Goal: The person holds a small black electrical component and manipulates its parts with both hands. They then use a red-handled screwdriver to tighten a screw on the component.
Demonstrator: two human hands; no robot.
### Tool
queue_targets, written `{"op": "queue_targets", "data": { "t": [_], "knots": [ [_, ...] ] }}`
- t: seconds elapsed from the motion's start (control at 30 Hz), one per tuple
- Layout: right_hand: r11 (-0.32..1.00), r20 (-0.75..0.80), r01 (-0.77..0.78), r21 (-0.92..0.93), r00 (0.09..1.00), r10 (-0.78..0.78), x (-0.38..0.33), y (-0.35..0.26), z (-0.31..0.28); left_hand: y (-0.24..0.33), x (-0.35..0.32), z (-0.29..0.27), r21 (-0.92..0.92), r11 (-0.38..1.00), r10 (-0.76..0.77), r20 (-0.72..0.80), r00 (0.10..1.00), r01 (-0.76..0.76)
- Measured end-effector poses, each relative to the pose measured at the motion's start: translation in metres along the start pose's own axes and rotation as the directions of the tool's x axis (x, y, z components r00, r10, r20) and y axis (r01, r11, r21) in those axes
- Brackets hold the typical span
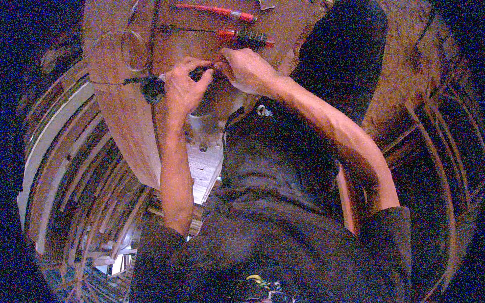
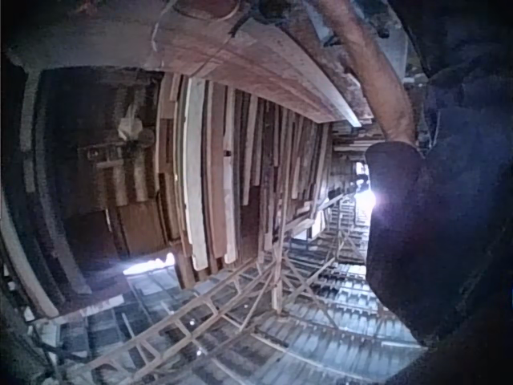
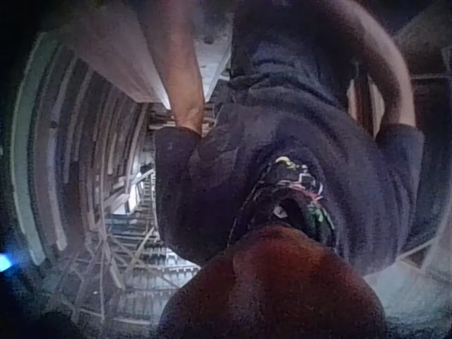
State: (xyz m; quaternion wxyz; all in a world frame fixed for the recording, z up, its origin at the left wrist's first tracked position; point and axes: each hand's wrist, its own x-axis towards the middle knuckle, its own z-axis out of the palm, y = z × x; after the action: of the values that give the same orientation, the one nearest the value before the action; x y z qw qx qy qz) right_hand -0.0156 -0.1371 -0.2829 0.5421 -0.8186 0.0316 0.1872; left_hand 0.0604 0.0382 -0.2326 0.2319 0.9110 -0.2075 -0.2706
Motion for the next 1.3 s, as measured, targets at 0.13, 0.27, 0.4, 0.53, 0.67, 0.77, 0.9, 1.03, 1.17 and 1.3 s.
{"op": "queue_targets", "data": {
  "t": [0.13,0.27,0.4,0.53,0.67,0.77,0.9,1.03,1.17,1.3],
  "knots": [
    [0.979,-0.041,0.202,-0.025,0.978,-0.203,-0.007,0.015,-0.003,0.003,0.001,-0.004,-0.052,0.995,-0.082,0.045,0.996,0.084],
    [0.973,-0.105,0.227,-0.045,0.967,-0.231,-0.009,0.015,-0.001,0.016,0.002,-0.017,-0.083,0.982,-0.162,0.089,0.983,0.169],
    [0.970,-0.113,0.240,-0.034,0.964,-0.242,-0.007,0.009,-0.003,0.014,0.002,-0.018,-0.103,0.984,-0.139,0.048,0.989,0.143],
    [0.947,-0.119,0.295,-0.127,0.943,-0.310,-0.001,0.012,0.001,0.013,0.003,-0.016,-0.076,0.988,-0.129,0.039,0.991,0.131],
    [0.918,-0.010,0.310,-0.246,0.947,-0.322,0.000,0.015,0.001,0.009,0.004,-0.010,0.008,0.997,-0.073,-0.027,0.997,0.074],
    [0.871,-0.023,0.377,-0.315,0.915,-0.404,0.001,0.024,0.005,0.000,0.007,-0.004,0.047,0.991,-0.119,-0.090,0.989,0.124],
    [0.872,-0.041,0.402,-0.278,0.903,-0.429,0.000,0.025,0.004,-0.003,0.009,-0.008,0.078,0.992,-0.093,-0.029,0.995,0.095],
    [0.935,-0.019,0.299,-0.192,0.951,-0.308,0.000,0.019,0.007,0.001,0.013,-0.015,0.095,0.990,-0.107,0.067,0.992,0.100],
    [0.960,-0.117,0.250,-0.126,0.957,-0.264,-0.001,0.015,0.014,0.000,0.019,-0.019,0.182,0.976,-0.154,0.190,0.970,0.119],
    [0.999,-0.133,0.043,0.007,0.990,-0.042,0.002,-0.001,0.015,0.004,0.025,-0.022,0.177,0.970,-0.212,0.272,0.939,0.168]
  ]
}}
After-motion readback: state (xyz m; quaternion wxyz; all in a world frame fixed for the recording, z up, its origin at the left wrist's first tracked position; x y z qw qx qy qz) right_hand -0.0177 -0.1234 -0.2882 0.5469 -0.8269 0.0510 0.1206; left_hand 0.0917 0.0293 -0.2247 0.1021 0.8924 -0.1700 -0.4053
